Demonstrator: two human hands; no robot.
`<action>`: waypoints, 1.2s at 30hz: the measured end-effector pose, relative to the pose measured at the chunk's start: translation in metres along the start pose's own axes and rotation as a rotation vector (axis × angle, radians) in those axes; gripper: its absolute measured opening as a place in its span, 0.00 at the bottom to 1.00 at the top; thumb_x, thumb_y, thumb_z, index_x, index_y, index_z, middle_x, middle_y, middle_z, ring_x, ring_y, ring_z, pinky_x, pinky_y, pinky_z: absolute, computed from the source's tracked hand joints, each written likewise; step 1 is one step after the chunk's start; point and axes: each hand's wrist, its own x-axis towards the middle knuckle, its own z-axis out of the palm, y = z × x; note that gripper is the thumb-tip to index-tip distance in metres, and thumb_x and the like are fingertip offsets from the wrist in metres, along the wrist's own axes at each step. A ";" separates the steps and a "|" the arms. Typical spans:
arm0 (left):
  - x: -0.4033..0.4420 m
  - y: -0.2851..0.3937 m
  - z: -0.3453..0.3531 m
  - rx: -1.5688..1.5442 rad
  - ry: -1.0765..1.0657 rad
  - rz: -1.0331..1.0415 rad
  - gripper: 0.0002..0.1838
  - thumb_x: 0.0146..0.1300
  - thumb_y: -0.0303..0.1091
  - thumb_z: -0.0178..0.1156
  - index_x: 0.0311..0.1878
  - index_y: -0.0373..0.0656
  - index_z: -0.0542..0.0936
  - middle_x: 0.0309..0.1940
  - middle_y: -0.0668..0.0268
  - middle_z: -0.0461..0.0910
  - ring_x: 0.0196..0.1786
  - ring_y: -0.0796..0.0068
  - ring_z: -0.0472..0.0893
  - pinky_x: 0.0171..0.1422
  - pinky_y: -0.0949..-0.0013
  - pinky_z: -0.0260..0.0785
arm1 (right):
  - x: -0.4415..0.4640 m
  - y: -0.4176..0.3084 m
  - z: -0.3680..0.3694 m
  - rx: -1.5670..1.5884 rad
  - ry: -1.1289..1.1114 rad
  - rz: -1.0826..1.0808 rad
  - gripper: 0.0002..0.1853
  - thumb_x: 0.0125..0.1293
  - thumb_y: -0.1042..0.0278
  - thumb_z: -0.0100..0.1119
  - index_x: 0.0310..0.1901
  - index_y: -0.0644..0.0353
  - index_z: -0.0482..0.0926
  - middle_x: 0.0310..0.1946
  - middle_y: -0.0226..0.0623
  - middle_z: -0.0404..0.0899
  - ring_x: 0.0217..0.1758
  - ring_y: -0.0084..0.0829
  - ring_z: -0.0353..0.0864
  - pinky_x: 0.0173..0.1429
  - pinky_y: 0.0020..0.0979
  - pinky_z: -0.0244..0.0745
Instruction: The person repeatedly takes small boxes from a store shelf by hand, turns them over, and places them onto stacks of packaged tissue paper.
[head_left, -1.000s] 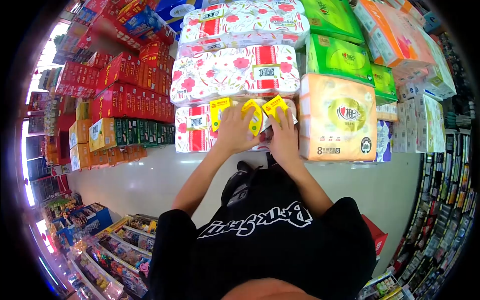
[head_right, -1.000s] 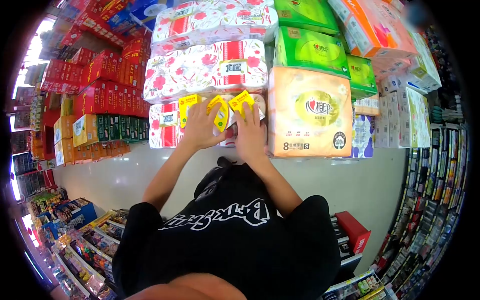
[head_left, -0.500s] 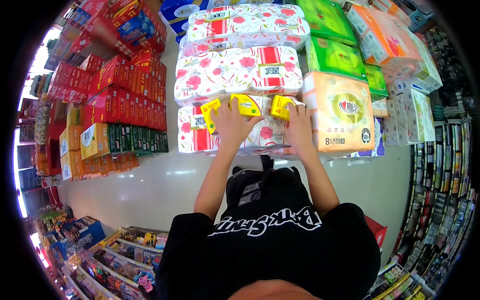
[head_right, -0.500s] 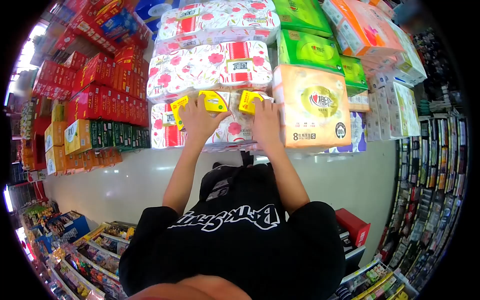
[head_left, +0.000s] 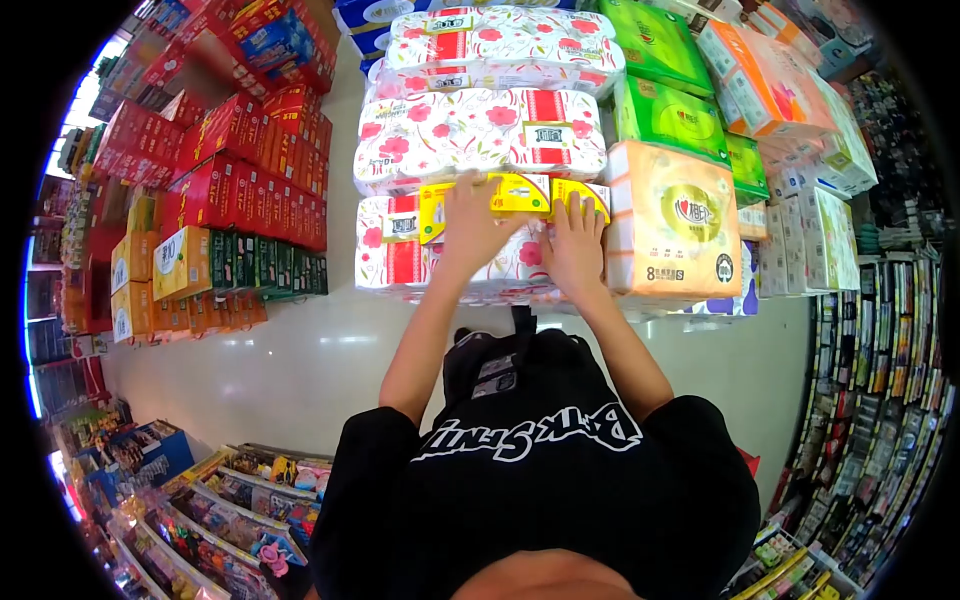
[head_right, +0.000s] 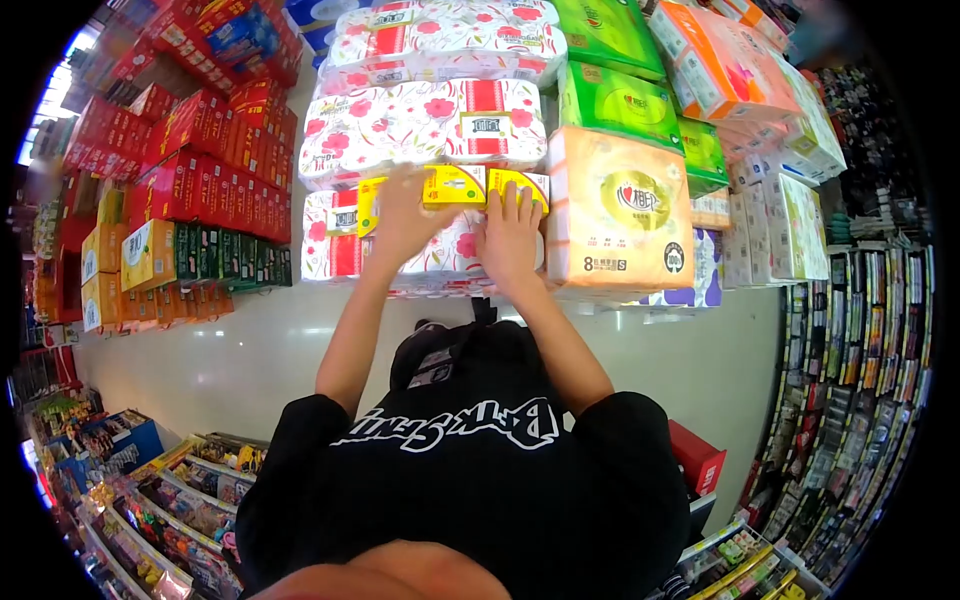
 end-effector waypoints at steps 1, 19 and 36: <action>0.002 -0.010 -0.012 -0.084 0.052 0.027 0.38 0.50 0.50 0.74 0.63 0.44 0.76 0.68 0.51 0.68 0.69 0.46 0.66 0.74 0.40 0.55 | -0.001 -0.003 0.004 -0.018 0.003 0.000 0.31 0.63 0.60 0.63 0.66 0.65 0.70 0.70 0.58 0.65 0.75 0.64 0.57 0.77 0.64 0.47; -0.009 -0.051 -0.034 -0.121 0.000 -0.597 0.55 0.35 0.50 0.85 0.66 0.39 0.66 0.62 0.46 0.61 0.62 0.47 0.73 0.65 0.55 0.71 | 0.010 0.022 0.027 0.152 0.104 -0.023 0.28 0.65 0.59 0.63 0.64 0.62 0.71 0.70 0.58 0.63 0.75 0.66 0.55 0.76 0.70 0.43; -0.025 -0.024 0.013 -0.518 0.162 -0.451 0.47 0.53 0.29 0.77 0.72 0.31 0.61 0.76 0.43 0.45 0.43 0.63 0.84 0.49 0.66 0.81 | -0.008 -0.039 -0.030 0.405 -0.118 -0.216 0.40 0.61 0.62 0.67 0.70 0.68 0.60 0.75 0.60 0.53 0.79 0.68 0.45 0.77 0.67 0.44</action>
